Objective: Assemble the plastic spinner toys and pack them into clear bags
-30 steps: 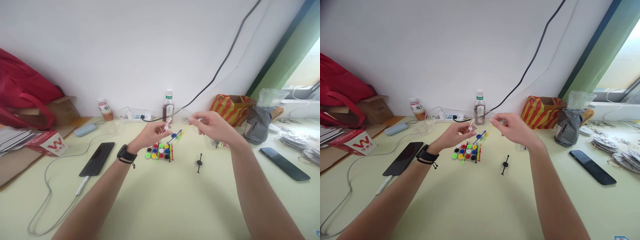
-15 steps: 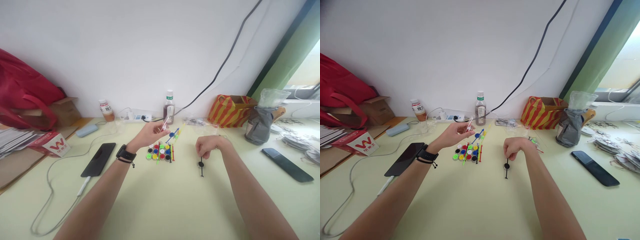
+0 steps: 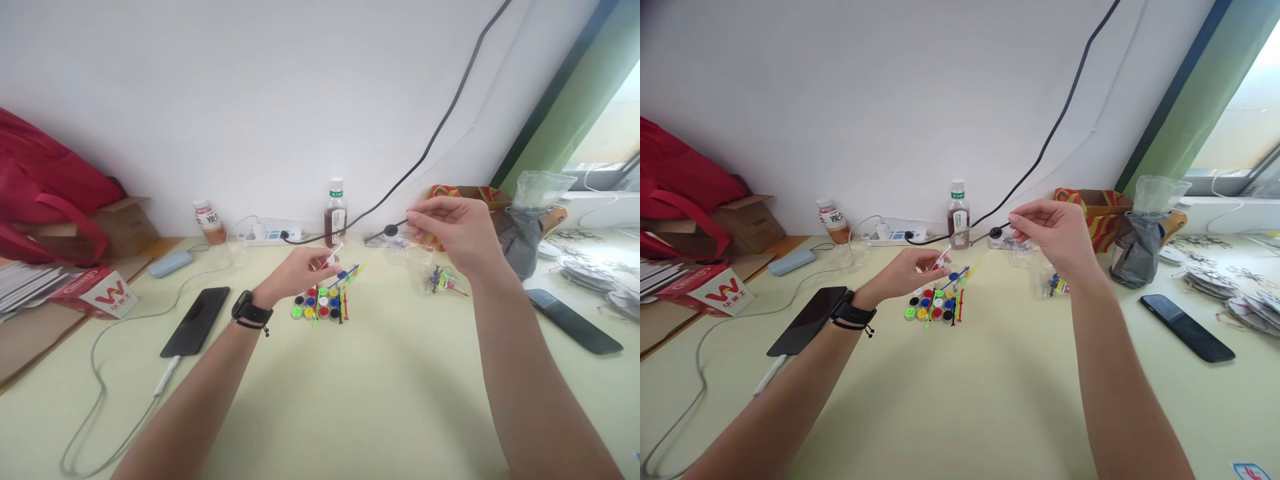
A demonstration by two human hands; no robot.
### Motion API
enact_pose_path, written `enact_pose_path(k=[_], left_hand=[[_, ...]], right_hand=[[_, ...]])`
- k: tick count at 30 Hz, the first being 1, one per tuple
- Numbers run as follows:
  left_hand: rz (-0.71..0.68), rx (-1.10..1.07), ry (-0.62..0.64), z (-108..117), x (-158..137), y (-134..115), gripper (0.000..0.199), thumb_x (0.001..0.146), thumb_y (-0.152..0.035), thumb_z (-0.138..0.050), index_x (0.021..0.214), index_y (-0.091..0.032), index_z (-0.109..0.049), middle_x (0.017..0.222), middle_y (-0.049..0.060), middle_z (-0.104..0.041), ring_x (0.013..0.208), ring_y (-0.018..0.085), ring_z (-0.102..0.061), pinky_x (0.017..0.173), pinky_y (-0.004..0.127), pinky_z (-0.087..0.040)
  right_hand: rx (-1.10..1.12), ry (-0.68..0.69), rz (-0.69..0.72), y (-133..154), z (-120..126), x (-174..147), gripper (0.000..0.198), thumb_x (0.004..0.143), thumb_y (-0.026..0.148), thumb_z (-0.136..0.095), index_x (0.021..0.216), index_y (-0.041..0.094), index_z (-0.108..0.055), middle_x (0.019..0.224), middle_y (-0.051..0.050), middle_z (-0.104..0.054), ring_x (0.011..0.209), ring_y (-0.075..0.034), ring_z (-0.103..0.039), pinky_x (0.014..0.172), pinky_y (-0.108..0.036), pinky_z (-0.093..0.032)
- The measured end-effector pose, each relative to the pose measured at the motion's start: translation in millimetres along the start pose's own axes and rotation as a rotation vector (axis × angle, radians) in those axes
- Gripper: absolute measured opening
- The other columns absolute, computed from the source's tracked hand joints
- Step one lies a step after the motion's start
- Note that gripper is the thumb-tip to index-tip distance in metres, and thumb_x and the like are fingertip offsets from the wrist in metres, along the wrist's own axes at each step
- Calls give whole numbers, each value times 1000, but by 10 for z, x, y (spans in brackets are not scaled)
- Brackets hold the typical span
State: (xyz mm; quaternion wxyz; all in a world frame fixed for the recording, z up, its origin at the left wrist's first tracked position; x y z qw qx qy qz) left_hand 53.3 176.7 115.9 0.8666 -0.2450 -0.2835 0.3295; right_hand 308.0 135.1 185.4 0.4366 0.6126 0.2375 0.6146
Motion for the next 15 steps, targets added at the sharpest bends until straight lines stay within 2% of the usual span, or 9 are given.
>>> enact_pose_path(k=[4,9,12,15], left_hand=[[-11,-6,20,-30,14,-48,36,95,-53,-62,86,-19,-68,70,-2,-50,64,13,-42,62,25,-40],[-19,-32,10,-28,26,-103,39,94,-55,-62,83,-18,-66,71,-1,-49,65,14,-42,61,25,-39],[-22,-45,-1,-20,25,-111,38,93,-54,-64,82,-18,-65,70,-2,-47,65,13,-39,61,24,-39],[-24,-55,-17,-10,24,-107,37,92,-54,-66,85,-18,-69,71,-2,-46,65,13,-37,61,24,-39]], right_hand=[[-174,-10,36,59,-198,-32,28,80,48,-84,86,21,-78,77,-6,-75,62,-20,-69,59,-35,-61],[-249,150,-5,20,-535,-92,31,83,49,-78,84,19,-79,70,-5,-72,50,-15,-60,44,-28,-47],[-322,192,-28,-5,-653,-125,28,85,46,-76,81,18,-79,67,-4,-71,49,-14,-55,45,-28,-42],[-387,178,-21,7,-705,-144,26,84,43,-75,79,19,-79,70,-5,-73,53,-15,-56,48,-28,-41]])
Point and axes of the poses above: each hand's wrist, its own x-axis towards the middle knuckle, its own z-axis out of the back of the hand, y = z × x, the point moved 9 cm from there along x, towards the middle knuckle
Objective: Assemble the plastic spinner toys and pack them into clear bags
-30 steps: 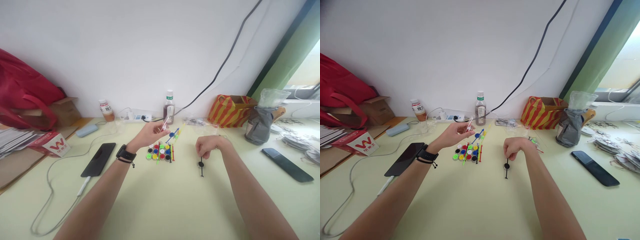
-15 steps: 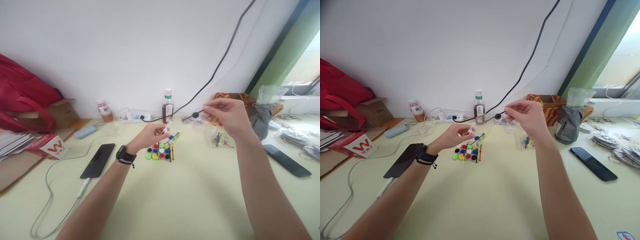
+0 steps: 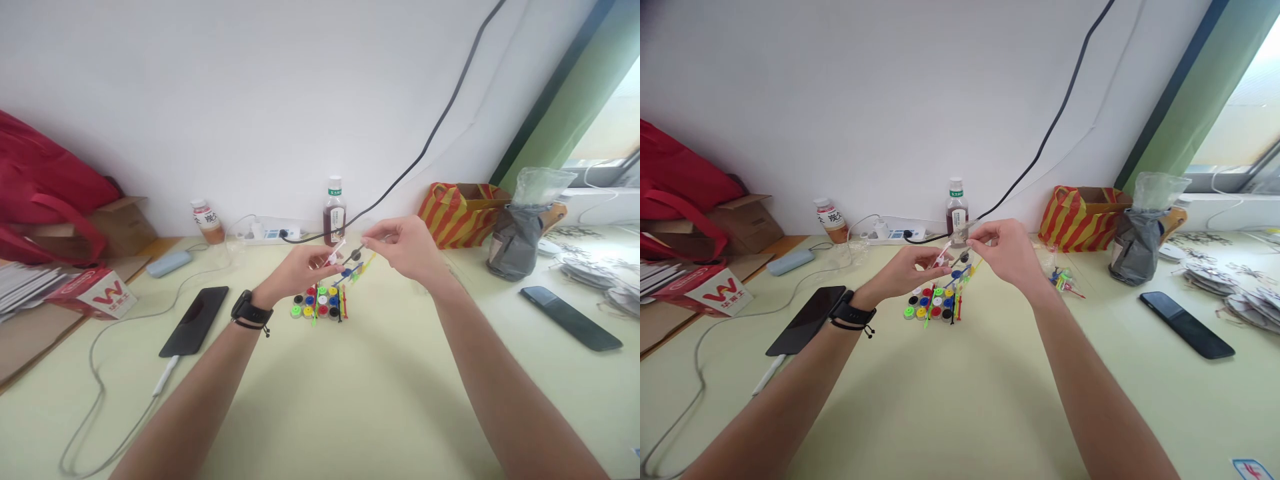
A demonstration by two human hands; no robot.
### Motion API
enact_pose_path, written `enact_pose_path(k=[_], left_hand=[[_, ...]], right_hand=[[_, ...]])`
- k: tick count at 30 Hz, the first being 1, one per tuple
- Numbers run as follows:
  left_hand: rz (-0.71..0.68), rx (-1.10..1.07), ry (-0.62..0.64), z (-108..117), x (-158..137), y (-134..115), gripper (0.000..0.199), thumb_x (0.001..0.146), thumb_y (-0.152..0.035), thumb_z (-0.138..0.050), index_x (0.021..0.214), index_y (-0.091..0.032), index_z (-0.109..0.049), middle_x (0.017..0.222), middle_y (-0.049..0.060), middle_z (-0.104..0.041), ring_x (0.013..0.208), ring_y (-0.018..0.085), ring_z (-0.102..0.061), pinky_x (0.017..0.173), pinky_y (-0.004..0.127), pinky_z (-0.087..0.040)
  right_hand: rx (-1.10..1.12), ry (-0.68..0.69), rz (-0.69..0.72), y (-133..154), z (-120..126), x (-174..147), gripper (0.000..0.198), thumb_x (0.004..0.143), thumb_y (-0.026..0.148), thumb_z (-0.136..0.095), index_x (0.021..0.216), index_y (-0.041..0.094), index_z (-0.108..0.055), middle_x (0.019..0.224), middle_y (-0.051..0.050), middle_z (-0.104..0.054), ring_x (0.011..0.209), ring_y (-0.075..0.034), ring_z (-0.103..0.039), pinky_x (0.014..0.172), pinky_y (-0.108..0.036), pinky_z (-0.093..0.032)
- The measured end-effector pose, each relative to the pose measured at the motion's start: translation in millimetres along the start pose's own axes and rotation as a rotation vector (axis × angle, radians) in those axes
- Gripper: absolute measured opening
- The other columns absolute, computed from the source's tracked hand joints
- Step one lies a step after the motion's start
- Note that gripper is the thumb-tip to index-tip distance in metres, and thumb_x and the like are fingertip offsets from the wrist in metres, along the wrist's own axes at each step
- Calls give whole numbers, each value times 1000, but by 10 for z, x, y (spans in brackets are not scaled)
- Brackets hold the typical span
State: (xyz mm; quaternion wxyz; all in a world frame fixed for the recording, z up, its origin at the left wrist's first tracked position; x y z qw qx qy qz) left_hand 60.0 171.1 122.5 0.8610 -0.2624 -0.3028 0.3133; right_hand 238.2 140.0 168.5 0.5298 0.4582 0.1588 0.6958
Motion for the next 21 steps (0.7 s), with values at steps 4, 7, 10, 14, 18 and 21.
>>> enact_pose_path(k=[4,7,10,14,18,21], left_hand=[[-1,-50,11,-15,10,-3,39,94,-54,-62,102,-19,-75,77,0,-55,65,12,-39,61,24,-40],[2,-76,-3,4,20,1,40,94,-55,-62,103,-18,-75,77,0,-57,64,12,-41,60,24,-41],[19,-80,-44,50,23,34,42,91,-57,-65,93,-16,-73,72,0,-56,62,12,-45,57,24,-41],[49,-97,-39,38,14,81,41,92,-57,-64,90,-16,-69,71,0,-56,63,13,-52,58,25,-44],[80,-128,92,-102,-3,86,39,96,-55,-61,100,-18,-71,81,2,-64,67,13,-58,62,25,-50],[98,-165,156,-156,-16,81,43,95,-56,-62,117,-19,-69,99,7,-72,81,18,-68,71,28,-56]], right_hand=[[58,64,1,80,-97,-33,27,87,44,-72,82,19,-79,78,-5,-75,59,-16,-60,50,-27,-41],[44,191,36,158,-192,-68,40,98,51,-57,82,20,-75,70,-2,-68,52,-14,-53,48,-27,-38],[-22,188,85,156,-137,-62,52,105,56,-42,79,20,-71,71,-2,-66,58,-16,-57,53,-29,-43],[-81,180,161,100,-83,-43,24,99,44,-60,106,24,-72,87,-3,-73,80,-21,-66,72,-32,-51],[-48,172,216,155,-98,-64,25,95,28,-61,117,25,-71,92,-4,-75,85,-22,-68,78,-33,-53],[-33,133,270,272,-65,-90,16,94,24,-59,101,23,-74,95,-5,-76,86,-22,-68,77,-33,-52]])
Point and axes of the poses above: each hand's wrist, its own x-axis towards the middle knuckle, its own z-axis out of the back of the hand, y = z × x, the point moved 9 cm from there along x, towards the middle knuckle
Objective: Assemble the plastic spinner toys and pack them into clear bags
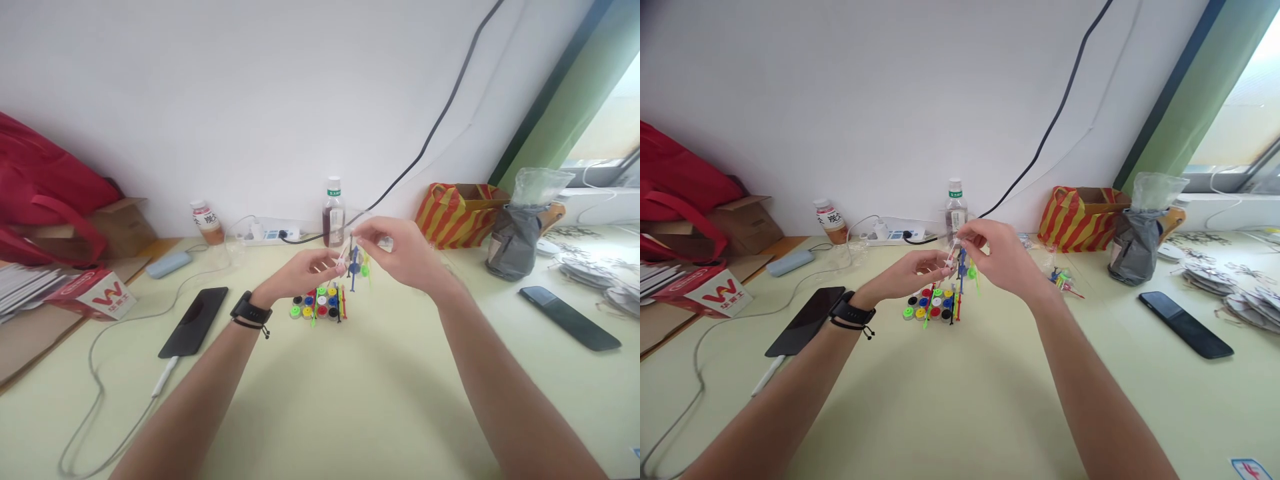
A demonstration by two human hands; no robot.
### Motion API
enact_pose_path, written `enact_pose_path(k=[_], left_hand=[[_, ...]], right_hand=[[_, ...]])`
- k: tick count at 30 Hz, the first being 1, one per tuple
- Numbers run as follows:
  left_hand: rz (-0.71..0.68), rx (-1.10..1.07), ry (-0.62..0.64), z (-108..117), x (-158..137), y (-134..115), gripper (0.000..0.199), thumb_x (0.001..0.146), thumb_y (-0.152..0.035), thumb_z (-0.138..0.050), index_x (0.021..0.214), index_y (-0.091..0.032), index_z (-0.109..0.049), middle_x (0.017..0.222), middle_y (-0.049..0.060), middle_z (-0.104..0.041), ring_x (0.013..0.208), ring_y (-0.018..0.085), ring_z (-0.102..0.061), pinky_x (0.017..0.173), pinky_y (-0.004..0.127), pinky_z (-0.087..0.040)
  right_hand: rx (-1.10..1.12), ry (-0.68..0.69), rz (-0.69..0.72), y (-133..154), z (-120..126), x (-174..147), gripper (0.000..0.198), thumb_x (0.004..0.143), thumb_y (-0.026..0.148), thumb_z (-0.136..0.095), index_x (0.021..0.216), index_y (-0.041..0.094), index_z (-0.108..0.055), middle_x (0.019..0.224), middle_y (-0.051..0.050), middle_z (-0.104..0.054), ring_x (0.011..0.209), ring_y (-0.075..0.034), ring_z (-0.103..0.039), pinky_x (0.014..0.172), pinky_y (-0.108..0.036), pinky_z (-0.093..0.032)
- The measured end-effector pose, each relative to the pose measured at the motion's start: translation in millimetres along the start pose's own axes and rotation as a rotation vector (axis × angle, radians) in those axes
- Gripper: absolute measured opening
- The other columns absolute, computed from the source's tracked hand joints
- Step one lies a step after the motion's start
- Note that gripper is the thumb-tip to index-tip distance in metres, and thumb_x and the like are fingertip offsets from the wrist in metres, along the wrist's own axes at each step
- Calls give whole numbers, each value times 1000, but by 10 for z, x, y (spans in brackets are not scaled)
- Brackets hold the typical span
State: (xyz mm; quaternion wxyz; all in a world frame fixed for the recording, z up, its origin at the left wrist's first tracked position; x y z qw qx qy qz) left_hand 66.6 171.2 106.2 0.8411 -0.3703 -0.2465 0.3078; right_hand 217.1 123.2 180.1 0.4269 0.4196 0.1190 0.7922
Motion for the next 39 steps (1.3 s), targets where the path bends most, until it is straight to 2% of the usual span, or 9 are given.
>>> enact_pose_path(k=[5,9,13,16,20,25,31,36,39], left_hand=[[19,-4,90,-38,-31,16,53,93,-52,-67,138,-25,-58,119,9,-71,102,22,-71,84,31,-59],[17,32,114,-43,-56,30,54,90,-51,-72,136,-26,-59,127,9,-66,108,24,-68,90,35,-58],[1,8,106,-8,-62,23,59,86,-48,-77,137,-24,-57,127,9,-66,113,26,-65,96,40,-55],[-5,-82,129,-27,-56,14,61,84,-44,-80,137,-25,-57,125,9,-67,114,27,-66,98,41,-54],[26,-256,80,-159,-9,65,53,78,-40,-86,122,-20,-63,116,9,-70,103,25,-69,87,36,-57],[59,-511,-98,-377,82,199,41,77,-42,-88,99,-14,-69,96,8,-73,91,22,-71,84,34,-55],[177,-665,-57,-613,57,202,64,74,-44,-90,127,-19,-63,116,15,-74,90,24,-76,75,34,-59],[224,-515,32,-736,-18,122,52,73,-47,-89,113,-17,-72,86,6,-74,68,17,-71,58,25,-54],[222,-358,-30,-677,-127,169,44,75,-51,-86,94,-14,-76,71,3,-68,59,15,-64,49,23,-46]], right_hand=[[19,49,36,58,-65,2,12,90,20,-61,89,22,-72,90,-4,-75,81,-21,-66,73,-32,-51],[15,-4,99,82,-135,4,13,89,15,-59,89,20,-70,88,-4,-73,80,-19,-63,75,-32,-49],[25,91,166,138,-289,-11,14,86,9,-59,83,20,-66,80,-1,-69,74,-17,-59,71,-29,-47],[32,-28,161,138,-176,-5,15,86,7,-58,85,20,-65,82,-2,-69,77,-17,-60,74,-30,-47],[39,17,178,141,-185,-1,18,84,5,-60,84,21,-67,85,-1,-71,84,-19,-62,78,-31,-49],[-22,-189,186,124,50,-6,14,86,10,-67,87,23,-70,93,-3,-73,102,-25,-62,92,-40,-49],[4,-282,156,45,300,6,8,93,33,-71,96,26,-74,121,-7,-64,119,-26,-60,94,-41,-54],[77,-226,101,-21,444,-34,23,98,42,-66,86,25,-75,121,-8,-63,116,-25,-63,82,-34,-59],[171,-167,34,-91,414,-148,20,98,44,-66,104,27,-74,122,-7,-65,109,-24,-66,85,-35,-60]])
Point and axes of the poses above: each hand's wrist, its own x-axis towards the middle knuckle, its own z-axis out of the back of the hand, y = z × x, the point moved 9 cm from there along x, towards the middle knuckle
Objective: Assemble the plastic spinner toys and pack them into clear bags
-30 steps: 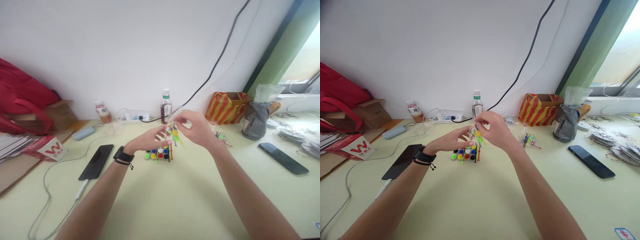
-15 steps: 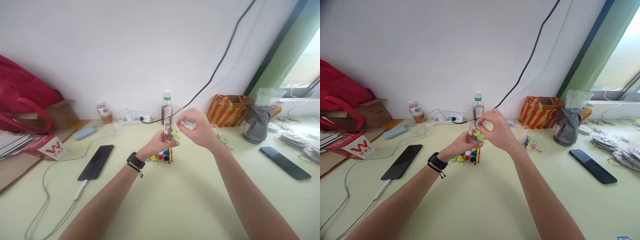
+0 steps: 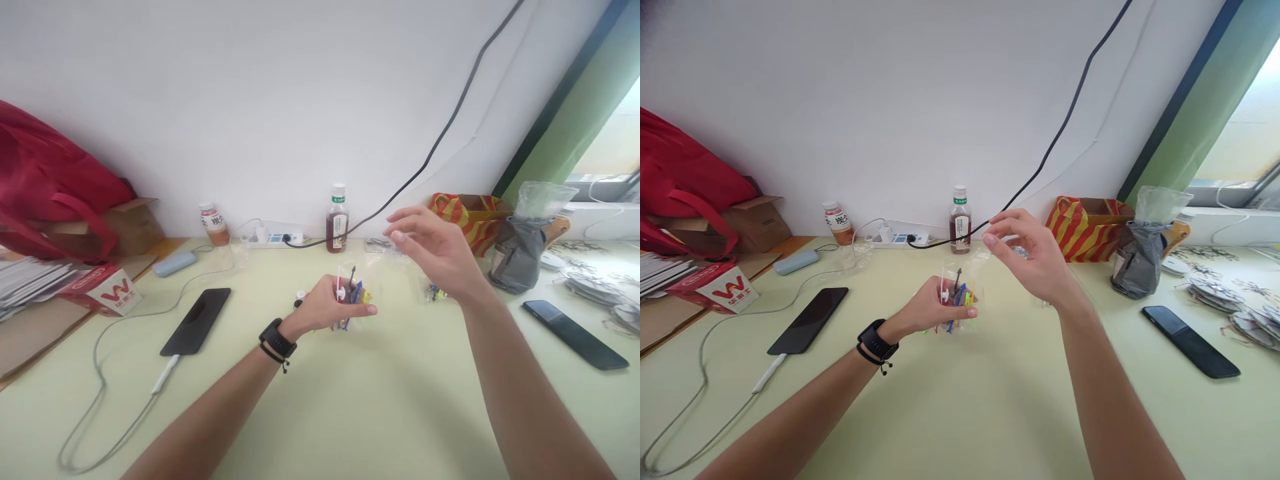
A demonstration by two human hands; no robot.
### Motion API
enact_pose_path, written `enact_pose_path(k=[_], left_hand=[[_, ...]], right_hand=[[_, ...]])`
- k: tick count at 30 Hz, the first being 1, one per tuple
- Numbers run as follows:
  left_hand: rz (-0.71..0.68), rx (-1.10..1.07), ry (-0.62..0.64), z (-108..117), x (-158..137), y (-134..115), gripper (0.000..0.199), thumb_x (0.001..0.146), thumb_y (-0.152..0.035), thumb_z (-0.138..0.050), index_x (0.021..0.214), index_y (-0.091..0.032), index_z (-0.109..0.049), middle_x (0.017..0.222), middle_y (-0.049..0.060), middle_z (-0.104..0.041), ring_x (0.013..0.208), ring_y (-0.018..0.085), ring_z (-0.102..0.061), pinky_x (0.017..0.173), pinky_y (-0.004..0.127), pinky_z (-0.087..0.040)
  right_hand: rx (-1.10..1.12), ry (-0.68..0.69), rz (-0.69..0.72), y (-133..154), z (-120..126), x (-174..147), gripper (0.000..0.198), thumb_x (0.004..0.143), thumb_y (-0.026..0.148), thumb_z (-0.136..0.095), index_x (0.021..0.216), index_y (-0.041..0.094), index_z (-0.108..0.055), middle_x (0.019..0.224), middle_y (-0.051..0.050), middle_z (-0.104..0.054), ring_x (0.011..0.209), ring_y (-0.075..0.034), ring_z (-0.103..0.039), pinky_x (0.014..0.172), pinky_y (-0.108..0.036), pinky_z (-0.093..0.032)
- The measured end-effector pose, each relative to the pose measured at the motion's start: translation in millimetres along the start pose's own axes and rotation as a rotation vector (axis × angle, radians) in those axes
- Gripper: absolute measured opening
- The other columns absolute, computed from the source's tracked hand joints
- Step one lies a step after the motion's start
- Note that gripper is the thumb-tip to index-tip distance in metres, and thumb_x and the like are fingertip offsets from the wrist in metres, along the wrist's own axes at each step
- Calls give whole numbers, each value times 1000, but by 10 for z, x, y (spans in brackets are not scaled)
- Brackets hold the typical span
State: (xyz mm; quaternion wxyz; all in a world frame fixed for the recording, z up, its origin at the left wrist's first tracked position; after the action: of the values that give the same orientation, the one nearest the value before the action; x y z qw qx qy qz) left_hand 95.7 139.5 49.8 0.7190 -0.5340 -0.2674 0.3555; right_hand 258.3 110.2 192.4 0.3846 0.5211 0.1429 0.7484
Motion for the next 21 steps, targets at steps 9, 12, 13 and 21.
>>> enact_pose_path(k=[9,12,13,21], left_hand=[[-80,-15,23,-154,-449,237,34,82,-42,-82,104,-16,-75,81,2,-68,71,14,-60,66,25,-48],[-64,1,36,-223,-541,279,32,83,-45,-82,87,-14,-75,78,2,-67,71,14,-59,66,26,-46],[-59,-10,37,-241,-566,289,33,82,-45,-82,92,-14,-75,81,2,-68,73,15,-59,67,26,-47],[-132,-41,-11,-287,-671,207,57,79,-41,-86,128,-17,-67,116,12,-74,104,26,-70,100,43,-53]], right_hand=[[346,409,-259,-421,-803,-778,43,93,48,-72,129,25,-66,115,-10,-70,104,-24,-68,94,-42,-57],[472,438,-203,-363,-875,-885,43,92,51,-71,125,24,-70,123,-10,-70,113,-27,-65,98,-43,-54],[487,444,-205,-356,-892,-910,43,91,50,-74,125,24,-70,124,-10,-70,113,-27,-65,98,-43,-53],[361,204,-260,-388,-721,-934,21,93,42,-72,88,21,-72,86,-5,-71,80,-20,-65,76,-36,-55]])
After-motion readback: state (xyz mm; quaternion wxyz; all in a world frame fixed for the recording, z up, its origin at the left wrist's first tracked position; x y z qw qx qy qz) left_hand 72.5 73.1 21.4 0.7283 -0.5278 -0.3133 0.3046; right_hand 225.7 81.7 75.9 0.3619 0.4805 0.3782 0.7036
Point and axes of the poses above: each hand's wrist, its own x-axis towards the middle knuckle, its own z-axis out of the back of the hand, y = z × x, the point moved 9 cm from there along x, towards the middle knuckle
